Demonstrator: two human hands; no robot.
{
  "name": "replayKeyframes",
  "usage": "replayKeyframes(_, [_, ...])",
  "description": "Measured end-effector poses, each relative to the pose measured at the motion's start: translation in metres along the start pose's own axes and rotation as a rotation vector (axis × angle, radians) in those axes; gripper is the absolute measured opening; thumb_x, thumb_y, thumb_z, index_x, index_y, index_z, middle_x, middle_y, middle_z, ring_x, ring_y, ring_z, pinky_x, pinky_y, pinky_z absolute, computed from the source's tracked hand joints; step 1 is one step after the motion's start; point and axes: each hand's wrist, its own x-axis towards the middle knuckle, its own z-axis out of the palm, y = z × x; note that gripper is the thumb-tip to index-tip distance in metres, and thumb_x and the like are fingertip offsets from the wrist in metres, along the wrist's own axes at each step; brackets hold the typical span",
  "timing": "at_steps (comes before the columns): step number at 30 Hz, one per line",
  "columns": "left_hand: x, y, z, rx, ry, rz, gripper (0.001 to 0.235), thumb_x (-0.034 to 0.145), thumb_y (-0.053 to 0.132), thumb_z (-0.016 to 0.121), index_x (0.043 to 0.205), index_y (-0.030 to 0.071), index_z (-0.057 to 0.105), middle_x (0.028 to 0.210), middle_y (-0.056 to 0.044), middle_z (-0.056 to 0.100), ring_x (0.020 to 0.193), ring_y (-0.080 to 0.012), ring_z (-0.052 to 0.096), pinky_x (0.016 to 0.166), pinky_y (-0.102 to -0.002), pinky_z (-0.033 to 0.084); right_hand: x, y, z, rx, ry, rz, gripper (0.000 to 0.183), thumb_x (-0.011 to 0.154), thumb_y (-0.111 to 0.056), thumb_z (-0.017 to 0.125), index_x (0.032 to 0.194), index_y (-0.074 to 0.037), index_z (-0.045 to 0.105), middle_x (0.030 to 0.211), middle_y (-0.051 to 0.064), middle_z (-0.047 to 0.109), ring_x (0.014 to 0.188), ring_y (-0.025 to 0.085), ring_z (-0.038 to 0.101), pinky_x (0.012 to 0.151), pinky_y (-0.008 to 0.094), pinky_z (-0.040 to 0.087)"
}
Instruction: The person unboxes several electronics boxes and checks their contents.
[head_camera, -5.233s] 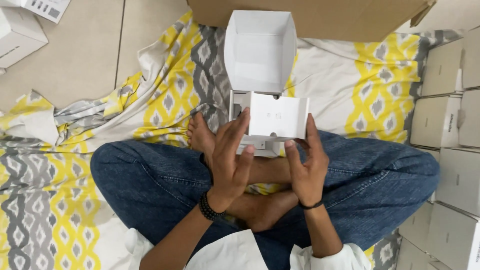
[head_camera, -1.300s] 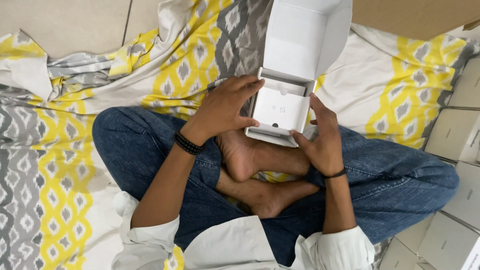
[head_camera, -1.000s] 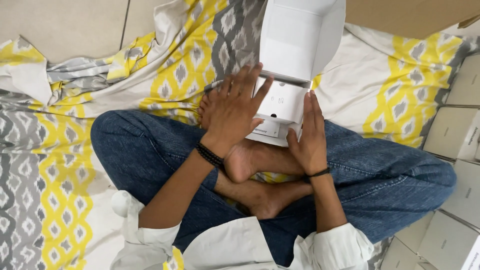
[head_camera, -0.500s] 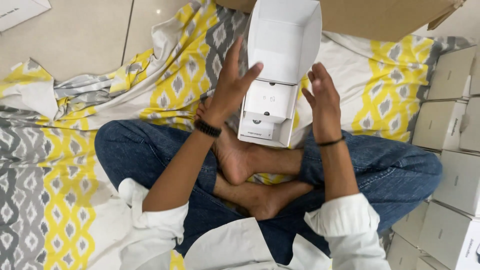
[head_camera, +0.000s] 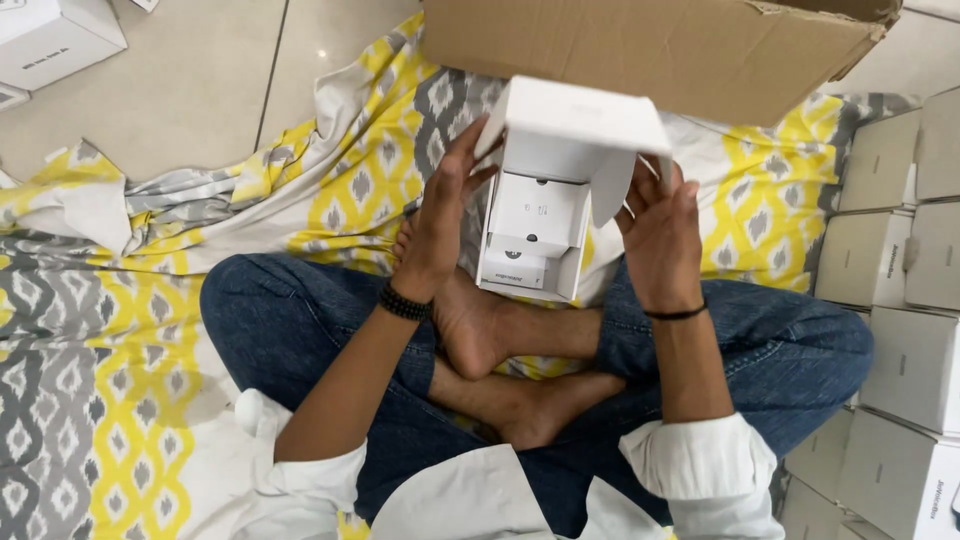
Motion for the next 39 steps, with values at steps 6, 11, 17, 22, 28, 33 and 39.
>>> replayKeyframes(6, [-0.035,-0.002,-0.01,0.093,-0.044,-0.032,0.091,0.105,0.074,0.032,0.16,0.002,0.035,0.156,-0.014,0.055,0.147,-0.0266,0.05,0.125,-0.041,0.038,-0.029,0.025,0.009,-0.167,0.0,-0.093,0.08,0.1,-0.065,0.053,0.153,-0.007,0.04,0.158,0.019,0.045,0.151,0.031,0.041,0.129,0.045,0.029])
replayKeyframes(11, [-0.04,-0.006,-0.012,0.318,-0.11,0.02,0.063,0.107,0.054,0.05,0.145,0.004,0.052,0.153,-0.013,0.057,0.149,-0.0272,0.047,0.127,-0.04,0.034,-0.044,0.045,-0.007,-0.332,-0.008,-0.095,0.062,0.106,-0.045,0.057,0.151,-0.003,0.049,0.163,0.022,0.046,0.157,0.032,0.04,0.132,0.046,0.029])
replayKeyframes(17, [-0.051,-0.032,-0.01,0.788,-0.018,-0.029,0.072,0.094,0.036,0.069,0.15,-0.002,0.042,0.15,-0.024,0.05,0.139,-0.0335,0.046,0.112,-0.043,0.039,-0.042,0.054,0.008,-0.672,0.09,0.051,0.062,0.096,-0.011,0.067,0.151,-0.003,0.04,0.158,0.022,0.045,0.147,0.031,0.043,0.114,0.046,0.043])
replayKeyframes(22, [-0.052,-0.053,-0.002,0.783,0.038,-0.308,0.059,0.104,0.04,0.06,0.148,0.002,0.049,0.141,-0.019,0.062,0.131,-0.0313,0.059,0.109,-0.043,0.046,-0.04,0.065,0.009,-0.578,0.143,0.148,0.062,0.099,-0.012,0.061,0.155,-0.006,0.033,0.15,0.02,0.053,0.138,0.029,0.055,0.107,0.04,0.051])
replayKeyframes(28, [-0.033,-0.071,0.006,0.867,0.117,-0.16,0.06,0.1,0.042,0.061,0.145,0.004,0.052,0.137,-0.018,0.065,0.115,-0.0301,0.067,0.094,-0.04,0.053,-0.024,0.08,0.001,-0.75,0.182,-0.005,0.056,0.103,-0.013,0.059,0.154,-0.004,0.037,0.148,0.023,0.057,0.134,0.03,0.06,0.105,0.038,0.053])
replayKeyframes(33, [-0.033,-0.086,0.006,0.847,0.164,-0.108,0.056,0.103,0.043,0.059,0.143,0.004,0.055,0.136,-0.017,0.066,0.109,-0.0279,0.07,0.093,-0.04,0.055,-0.025,0.076,-0.006,-0.638,0.24,0.13,0.058,0.103,-0.024,0.058,0.155,-0.009,0.04,0.14,0.021,0.062,0.127,0.031,0.062,0.103,0.037,0.052])
replayKeyframes(39, [-0.044,-0.006,0.015,0.172,0.076,-0.077,0.066,0.111,0.052,0.041,0.151,0.0,0.051,0.154,-0.014,0.054,0.143,-0.0229,0.05,0.12,-0.036,0.037,-0.049,-0.004,0.019,-0.359,0.214,0.105,0.075,0.101,-0.057,0.043,0.157,-0.008,0.037,0.159,0.016,0.044,0.144,0.029,0.043,0.115,0.043,0.04])
